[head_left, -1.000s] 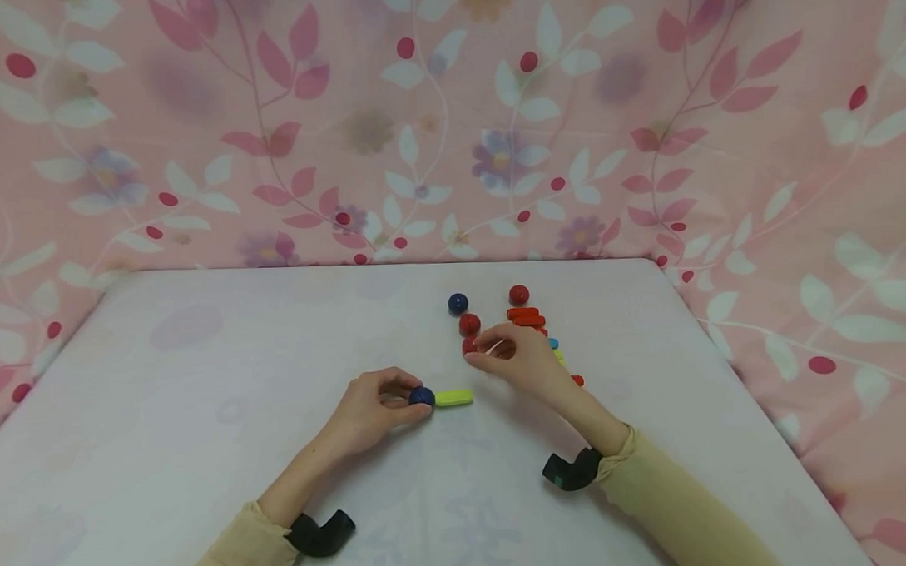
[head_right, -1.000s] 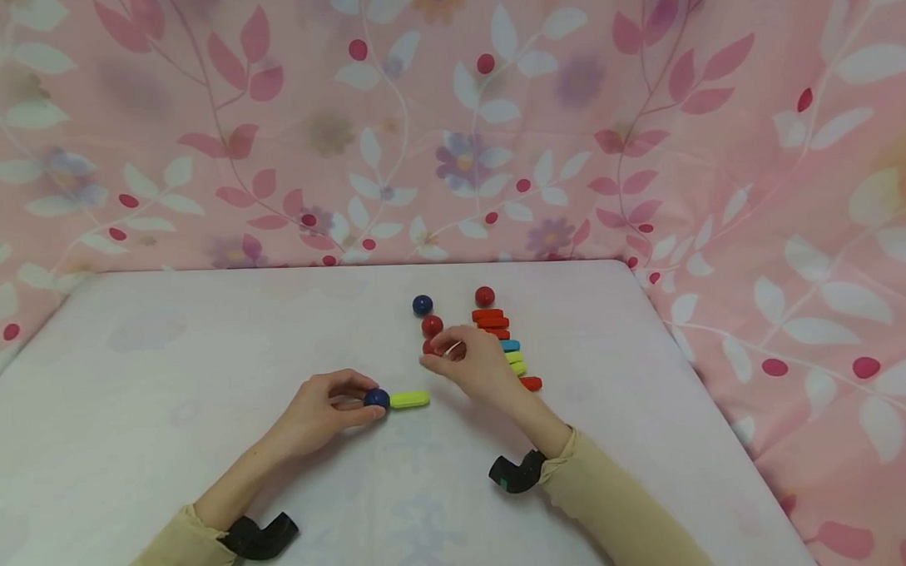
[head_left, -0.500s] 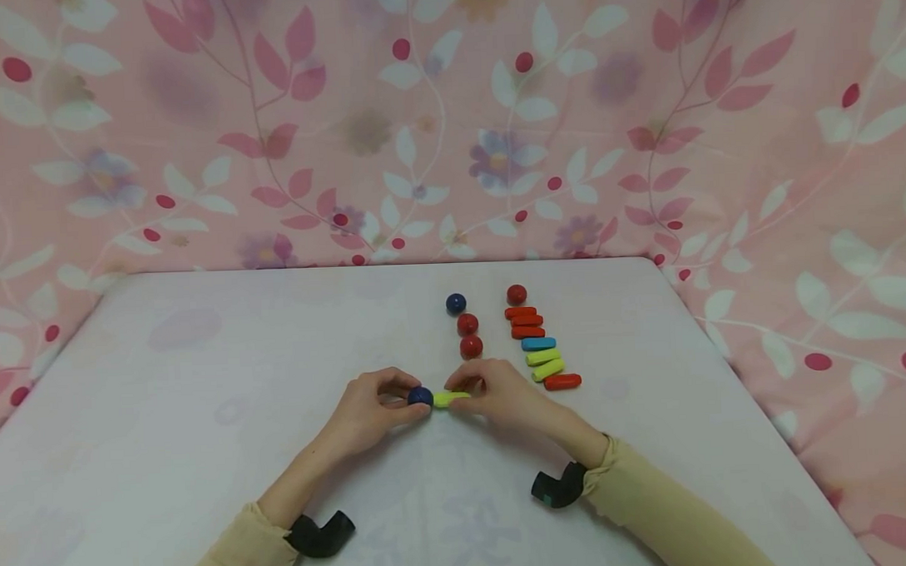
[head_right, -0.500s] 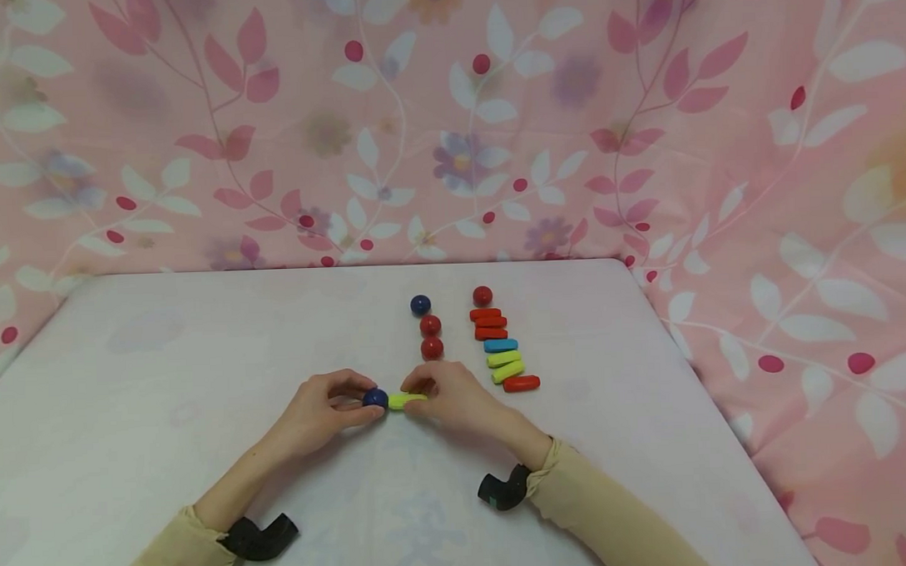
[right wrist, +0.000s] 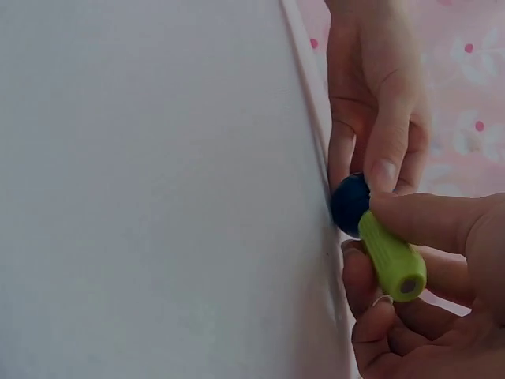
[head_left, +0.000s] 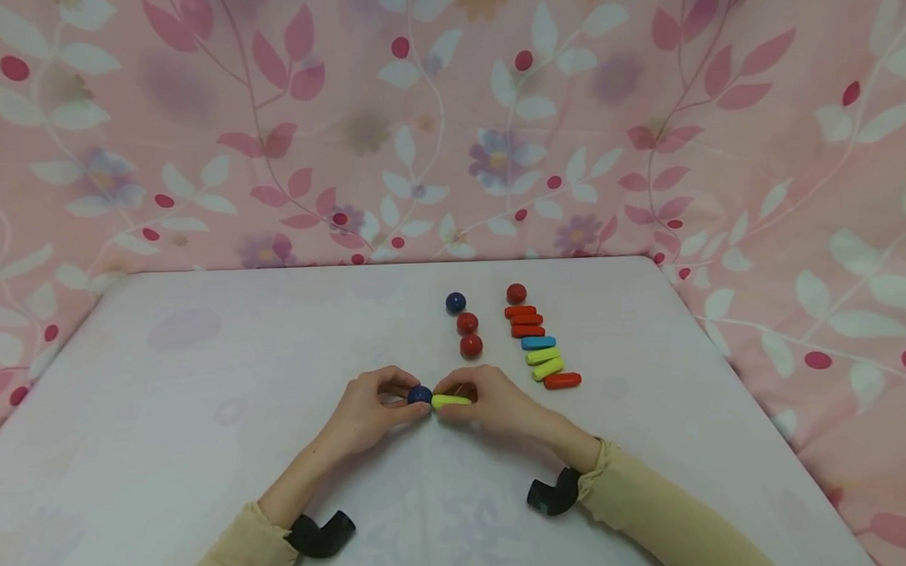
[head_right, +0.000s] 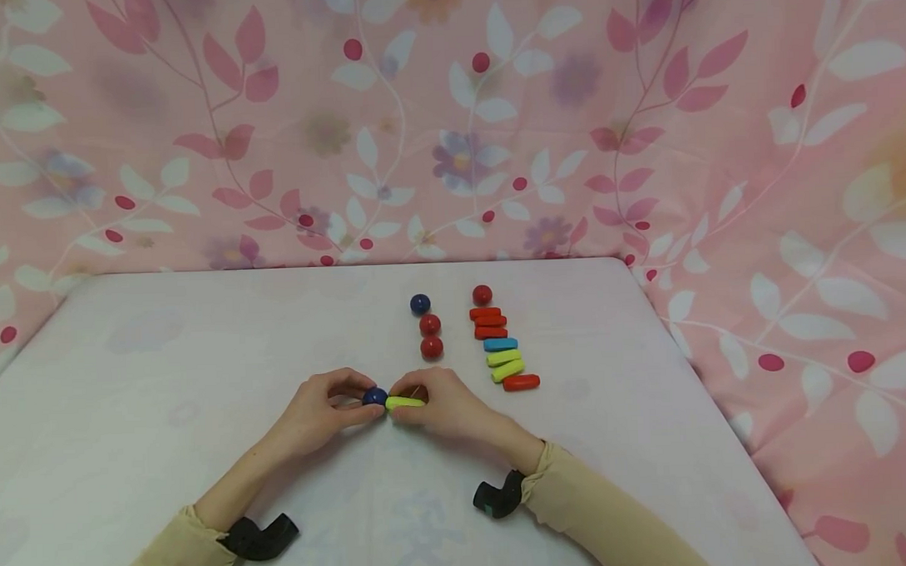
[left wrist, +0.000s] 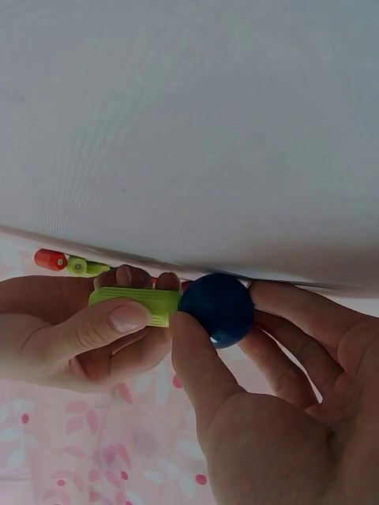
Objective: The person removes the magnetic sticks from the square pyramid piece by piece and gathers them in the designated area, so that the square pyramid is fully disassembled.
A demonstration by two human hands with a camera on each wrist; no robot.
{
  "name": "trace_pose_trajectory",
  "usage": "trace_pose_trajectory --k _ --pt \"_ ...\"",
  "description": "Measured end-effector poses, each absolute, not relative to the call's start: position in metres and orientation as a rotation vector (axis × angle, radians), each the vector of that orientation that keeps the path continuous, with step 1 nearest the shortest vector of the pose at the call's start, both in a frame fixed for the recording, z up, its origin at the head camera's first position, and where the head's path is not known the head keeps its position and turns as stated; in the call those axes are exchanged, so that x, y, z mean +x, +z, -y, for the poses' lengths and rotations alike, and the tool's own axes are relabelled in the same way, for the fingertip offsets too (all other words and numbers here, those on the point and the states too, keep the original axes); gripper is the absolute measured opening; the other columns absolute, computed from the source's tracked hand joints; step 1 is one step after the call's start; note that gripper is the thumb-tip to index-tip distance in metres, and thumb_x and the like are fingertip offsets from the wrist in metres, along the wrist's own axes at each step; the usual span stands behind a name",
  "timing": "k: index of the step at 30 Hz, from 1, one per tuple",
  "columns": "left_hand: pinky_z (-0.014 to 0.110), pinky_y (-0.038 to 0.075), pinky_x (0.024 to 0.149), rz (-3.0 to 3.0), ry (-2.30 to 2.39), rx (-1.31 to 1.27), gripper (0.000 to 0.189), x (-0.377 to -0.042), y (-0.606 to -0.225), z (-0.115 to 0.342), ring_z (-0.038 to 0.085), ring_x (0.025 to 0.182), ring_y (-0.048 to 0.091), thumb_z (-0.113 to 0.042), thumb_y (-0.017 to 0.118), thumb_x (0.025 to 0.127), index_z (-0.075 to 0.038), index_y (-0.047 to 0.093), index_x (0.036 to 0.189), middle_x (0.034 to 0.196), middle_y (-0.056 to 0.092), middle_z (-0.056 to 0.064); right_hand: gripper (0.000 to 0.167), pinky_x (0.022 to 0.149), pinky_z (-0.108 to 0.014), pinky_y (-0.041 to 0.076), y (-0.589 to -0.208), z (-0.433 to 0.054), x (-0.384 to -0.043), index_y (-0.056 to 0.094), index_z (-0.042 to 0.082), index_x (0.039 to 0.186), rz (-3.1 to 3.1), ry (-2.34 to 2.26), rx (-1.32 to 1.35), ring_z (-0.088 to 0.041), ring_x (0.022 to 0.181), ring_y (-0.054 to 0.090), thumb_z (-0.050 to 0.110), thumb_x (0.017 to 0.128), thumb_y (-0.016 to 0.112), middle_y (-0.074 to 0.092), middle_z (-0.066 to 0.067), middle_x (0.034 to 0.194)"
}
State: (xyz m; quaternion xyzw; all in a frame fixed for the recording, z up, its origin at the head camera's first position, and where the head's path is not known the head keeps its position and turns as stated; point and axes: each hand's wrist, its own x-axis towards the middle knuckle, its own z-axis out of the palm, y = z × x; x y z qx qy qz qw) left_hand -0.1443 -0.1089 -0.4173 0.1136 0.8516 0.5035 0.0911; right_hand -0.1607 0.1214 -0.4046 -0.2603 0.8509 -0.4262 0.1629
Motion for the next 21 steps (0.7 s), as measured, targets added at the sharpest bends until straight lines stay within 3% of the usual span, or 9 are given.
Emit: trace_pose_trajectory --k 7,21 --pt "0.036 0.057 0.088 -2.54 1.485 0.34 0.028 -0.145 -0.418 0.1089 0.014 0.098 0.067 -0.028 0.081 0.085 -0.013 0.071 0.107 0.102 0.071 -0.001 0.019 0.08 -0.026 0.051 -0.4099 -0.1184 -0.1616 0.071 0.018 0.107 -2.428 -1.261 -0.748 -0.012 0.088 0.062 0.025 0.09 0.076 0.07 0.009 0.093" --pt "0.036 0.058 0.088 -2.528 1.482 0.343 0.03 -0.1448 -0.4174 0.1086 0.014 0.097 0.067 -0.028 0.081 0.085 -0.013 0.07 0.109 0.102 0.071 0.0 0.018 0.084 -0.027 0.052 -0.4098 -0.1186 -0.161 0.072 0.018 0.111 -2.445 -1.243 -0.748 -0.011 0.091 0.061 0.022 0.093 0.073 0.069 0.009 0.098"
